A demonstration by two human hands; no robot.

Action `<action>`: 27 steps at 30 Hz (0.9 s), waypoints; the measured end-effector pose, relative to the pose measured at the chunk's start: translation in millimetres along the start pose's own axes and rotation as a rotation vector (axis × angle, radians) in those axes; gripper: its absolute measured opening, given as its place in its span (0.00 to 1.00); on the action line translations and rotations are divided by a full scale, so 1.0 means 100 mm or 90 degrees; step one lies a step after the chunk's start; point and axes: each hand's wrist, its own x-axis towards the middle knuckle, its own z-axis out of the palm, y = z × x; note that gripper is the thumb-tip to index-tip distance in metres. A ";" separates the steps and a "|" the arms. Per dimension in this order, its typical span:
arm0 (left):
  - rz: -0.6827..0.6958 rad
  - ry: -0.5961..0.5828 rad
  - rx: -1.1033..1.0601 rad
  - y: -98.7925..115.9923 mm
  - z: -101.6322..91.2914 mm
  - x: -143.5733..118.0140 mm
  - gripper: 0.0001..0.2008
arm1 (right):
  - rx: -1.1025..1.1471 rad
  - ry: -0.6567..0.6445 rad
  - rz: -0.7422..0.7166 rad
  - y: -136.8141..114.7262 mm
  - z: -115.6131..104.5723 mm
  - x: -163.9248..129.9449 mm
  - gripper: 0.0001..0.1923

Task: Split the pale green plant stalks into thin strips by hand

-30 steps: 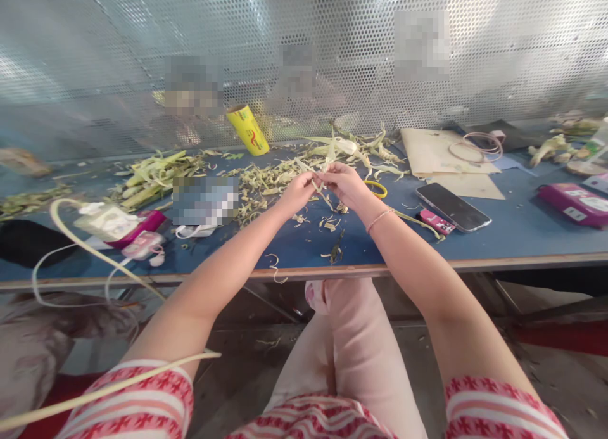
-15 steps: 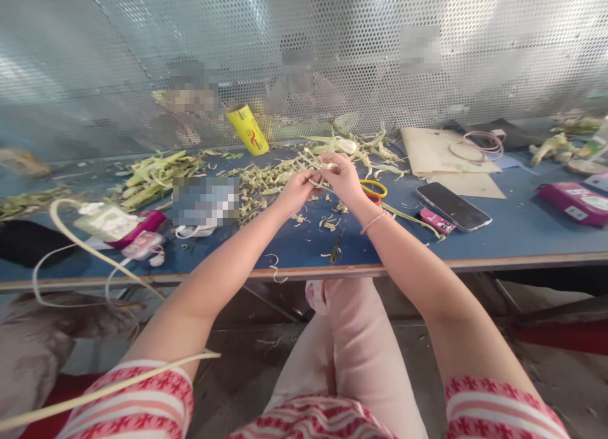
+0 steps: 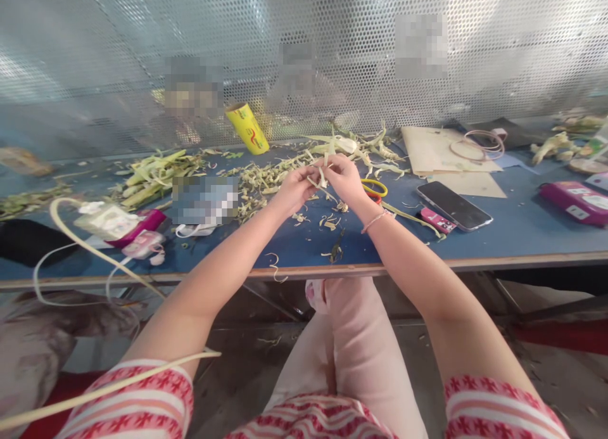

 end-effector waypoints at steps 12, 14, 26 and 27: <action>-0.037 -0.025 -0.027 -0.07 -0.05 0.07 0.07 | -0.118 -0.013 -0.029 -0.04 0.00 -0.03 0.05; -0.052 -0.029 -0.038 -0.08 -0.04 0.06 0.07 | -0.102 -0.033 -0.011 -0.01 0.00 -0.02 0.07; -0.071 0.062 -0.031 -0.07 -0.01 0.03 0.07 | -0.065 -0.042 0.033 0.04 0.02 0.00 0.08; -0.067 0.070 -0.017 -0.06 0.00 0.03 0.07 | -0.046 -0.030 0.043 0.03 0.02 0.00 0.07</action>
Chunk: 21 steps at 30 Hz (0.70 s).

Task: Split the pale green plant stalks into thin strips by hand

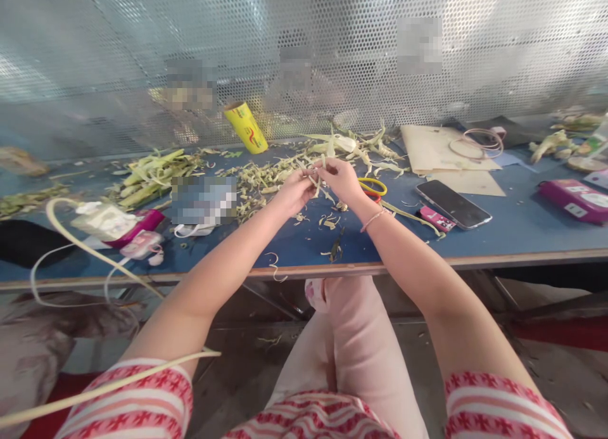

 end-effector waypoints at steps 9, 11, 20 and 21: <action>0.046 0.014 0.061 -0.02 0.03 -0.01 0.08 | 0.189 0.057 0.143 0.03 0.04 0.02 0.14; 0.055 0.006 0.052 -0.02 0.04 -0.02 0.08 | 0.234 0.053 0.163 0.01 0.03 0.02 0.15; 0.089 -0.012 0.036 0.02 0.02 -0.03 0.06 | 0.374 -0.006 0.232 -0.15 -0.02 -0.03 0.13; 0.097 -0.022 0.037 0.03 0.02 -0.03 0.06 | 0.381 -0.010 0.234 -0.15 -0.03 -0.03 0.13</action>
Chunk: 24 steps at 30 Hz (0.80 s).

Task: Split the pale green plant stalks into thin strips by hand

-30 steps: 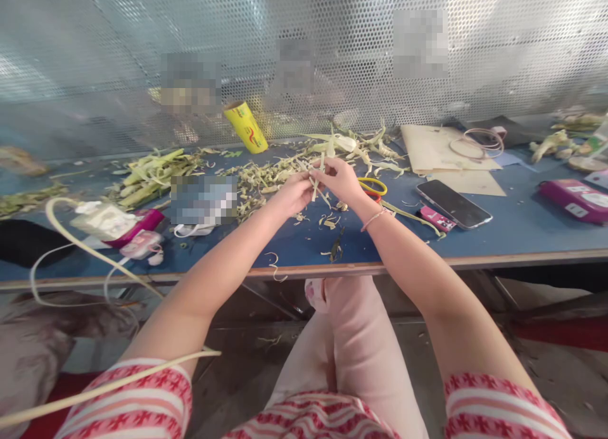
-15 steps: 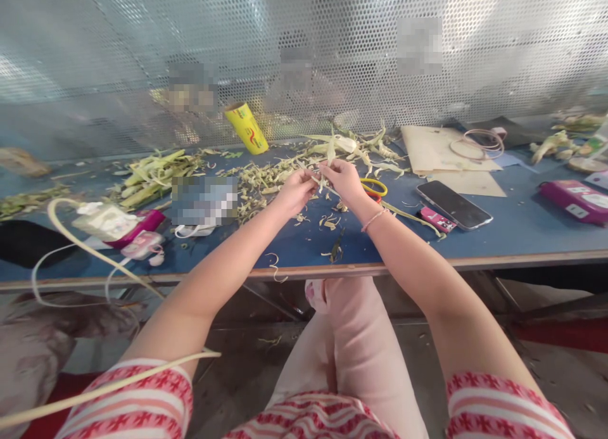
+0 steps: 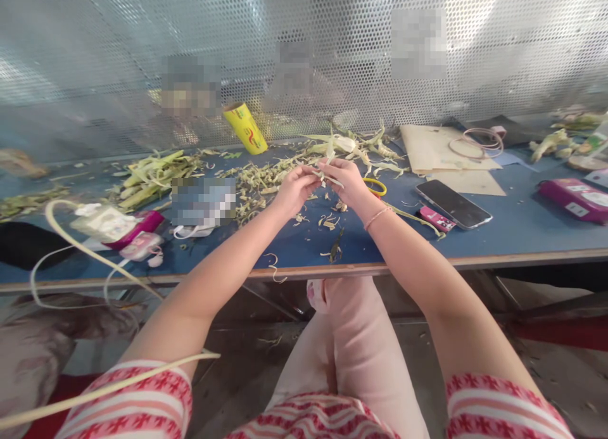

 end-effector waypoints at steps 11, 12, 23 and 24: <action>0.105 -0.052 0.105 -0.09 -0.07 0.02 0.06 | 0.041 0.033 0.051 -0.02 -0.04 0.04 0.10; 0.117 -0.056 0.128 -0.09 -0.08 0.03 0.06 | 0.038 0.037 0.059 -0.02 -0.04 0.04 0.09; 0.176 -0.093 0.295 -0.07 -0.06 0.01 0.06 | 0.065 0.034 0.058 0.03 -0.09 0.09 0.12; 0.193 -0.102 0.305 -0.08 -0.07 0.02 0.07 | 0.067 0.031 0.054 0.03 -0.09 0.09 0.12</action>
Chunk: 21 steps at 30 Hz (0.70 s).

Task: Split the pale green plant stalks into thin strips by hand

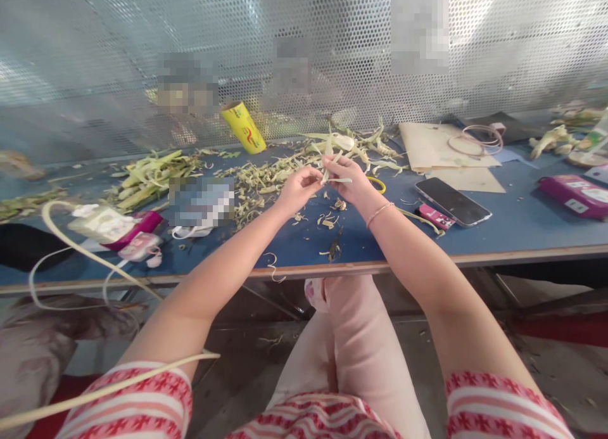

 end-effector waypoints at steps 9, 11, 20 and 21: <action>0.055 -0.010 0.024 -0.07 0.00 0.02 0.06 | -0.004 0.042 -0.031 -0.03 0.03 -0.02 0.07; 0.051 -0.005 0.017 -0.07 0.00 0.02 0.05 | -0.003 0.033 -0.028 -0.05 0.03 -0.03 0.07; -0.013 -0.006 -0.028 -0.07 0.01 0.02 0.08 | -0.047 0.019 -0.027 -0.01 0.05 -0.03 0.11; -0.021 -0.006 -0.031 -0.06 0.01 0.02 0.09 | -0.045 0.024 -0.030 0.00 0.05 -0.03 0.10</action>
